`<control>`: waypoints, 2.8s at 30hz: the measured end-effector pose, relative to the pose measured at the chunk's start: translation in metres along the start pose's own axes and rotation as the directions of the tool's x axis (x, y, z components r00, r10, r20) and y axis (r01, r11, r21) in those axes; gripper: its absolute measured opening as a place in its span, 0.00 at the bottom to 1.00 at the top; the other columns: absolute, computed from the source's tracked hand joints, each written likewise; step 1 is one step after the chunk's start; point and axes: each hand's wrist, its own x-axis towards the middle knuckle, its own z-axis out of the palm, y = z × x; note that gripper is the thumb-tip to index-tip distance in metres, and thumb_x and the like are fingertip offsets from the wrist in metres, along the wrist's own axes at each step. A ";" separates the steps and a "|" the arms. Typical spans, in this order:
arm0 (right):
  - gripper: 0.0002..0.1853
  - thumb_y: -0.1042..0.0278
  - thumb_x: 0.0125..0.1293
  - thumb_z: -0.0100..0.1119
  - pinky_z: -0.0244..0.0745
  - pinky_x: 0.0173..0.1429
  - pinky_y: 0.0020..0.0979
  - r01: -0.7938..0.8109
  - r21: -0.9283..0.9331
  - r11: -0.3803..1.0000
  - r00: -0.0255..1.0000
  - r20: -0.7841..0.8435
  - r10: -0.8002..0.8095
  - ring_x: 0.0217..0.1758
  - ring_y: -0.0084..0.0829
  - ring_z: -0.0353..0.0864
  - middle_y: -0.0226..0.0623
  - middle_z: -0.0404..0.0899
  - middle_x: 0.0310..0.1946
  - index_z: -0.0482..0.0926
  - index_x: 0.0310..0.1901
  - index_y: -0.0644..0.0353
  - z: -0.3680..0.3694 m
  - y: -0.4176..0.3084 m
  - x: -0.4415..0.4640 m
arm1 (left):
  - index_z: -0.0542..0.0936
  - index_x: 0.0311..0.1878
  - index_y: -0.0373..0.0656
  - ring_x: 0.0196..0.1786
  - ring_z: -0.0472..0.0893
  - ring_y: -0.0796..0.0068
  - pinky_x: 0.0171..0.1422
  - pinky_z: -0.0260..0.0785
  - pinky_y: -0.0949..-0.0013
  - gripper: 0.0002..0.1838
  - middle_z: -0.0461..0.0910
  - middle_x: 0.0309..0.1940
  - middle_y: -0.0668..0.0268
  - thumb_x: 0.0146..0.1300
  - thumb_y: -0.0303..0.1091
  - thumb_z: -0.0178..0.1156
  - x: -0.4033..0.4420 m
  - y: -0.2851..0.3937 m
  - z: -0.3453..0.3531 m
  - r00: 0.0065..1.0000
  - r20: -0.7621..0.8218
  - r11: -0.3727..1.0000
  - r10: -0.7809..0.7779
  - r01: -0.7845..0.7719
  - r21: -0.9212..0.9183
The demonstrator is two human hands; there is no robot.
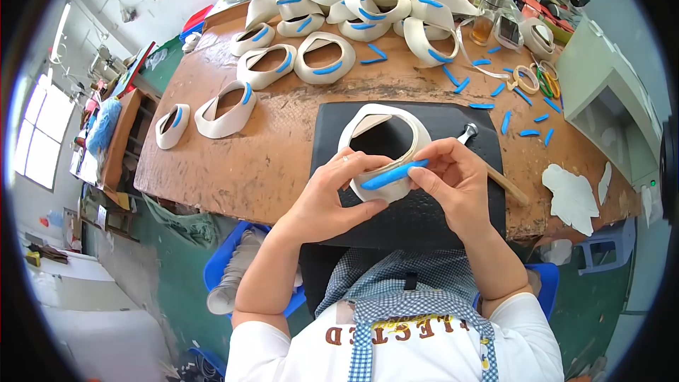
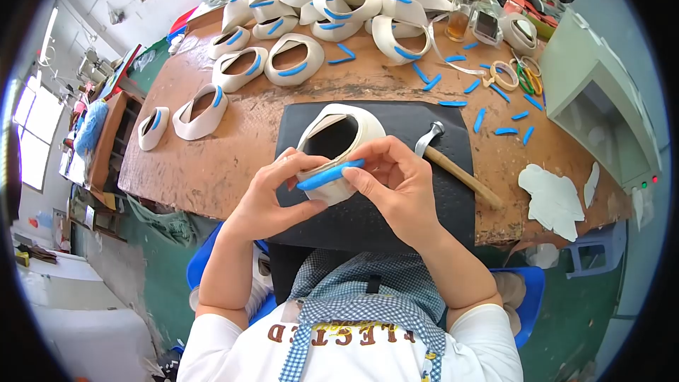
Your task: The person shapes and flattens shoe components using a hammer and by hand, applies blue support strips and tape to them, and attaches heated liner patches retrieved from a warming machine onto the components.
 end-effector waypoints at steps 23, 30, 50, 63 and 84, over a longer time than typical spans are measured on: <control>0.07 0.80 0.68 0.64 0.83 0.49 0.24 0.004 -0.009 1.000 0.999 0.040 -0.004 0.45 0.21 0.83 0.36 0.84 0.42 0.81 0.46 0.65 -0.001 0.001 0.009 | 0.86 0.48 0.39 0.39 0.72 0.79 0.42 0.61 0.73 0.12 0.84 0.36 0.70 0.62 0.29 0.69 -0.004 -0.010 -0.004 0.993 -0.073 0.993 -0.089 0.083 -0.083; 0.12 0.79 0.60 0.69 0.78 0.55 0.32 0.105 -0.335 0.936 0.994 0.074 -0.085 0.51 0.27 0.82 0.35 0.82 0.46 0.83 0.46 0.60 -0.005 -0.002 0.011 | 0.87 0.46 0.39 0.41 0.76 0.74 0.44 0.66 0.70 0.12 0.83 0.35 0.68 0.58 0.25 0.69 -0.006 -0.012 -0.005 0.995 -0.092 0.998 -0.031 0.027 -0.051; 0.09 0.70 0.70 0.60 0.77 0.53 0.30 -0.388 -0.692 0.609 0.742 -0.626 -0.239 0.48 0.27 0.82 0.35 0.84 0.45 0.82 0.50 0.60 -0.211 -0.007 -0.094 | 0.77 0.58 0.36 0.60 0.75 0.55 0.62 0.68 0.58 0.26 0.77 0.51 0.56 0.53 0.18 0.65 -0.012 0.021 0.019 0.995 0.101 0.672 0.022 -0.089 0.735; 0.28 0.53 0.51 0.76 0.80 0.54 0.42 -0.991 -0.119 0.057 0.105 -0.972 -0.210 0.51 0.47 0.87 0.56 0.85 0.48 0.85 0.46 0.70 -0.537 -0.097 -0.165 | 0.67 0.74 0.57 0.44 0.84 0.66 0.57 0.75 0.40 0.27 0.61 0.72 0.52 0.73 0.31 0.57 0.098 0.150 0.085 0.761 0.370 -0.139 0.533 0.510 -0.849; 0.17 0.77 0.66 0.63 0.84 0.36 0.31 -0.127 -0.355 0.926 0.205 -0.923 -0.326 0.37 0.35 0.89 0.47 0.84 0.35 0.76 0.53 0.78 -0.642 -0.091 -0.058 | 0.64 0.75 0.47 0.59 0.76 0.52 0.49 0.80 0.46 0.36 0.52 0.76 0.54 0.68 0.44 0.65 0.151 0.108 0.195 0.901 0.199 -0.062 0.386 0.241 -0.969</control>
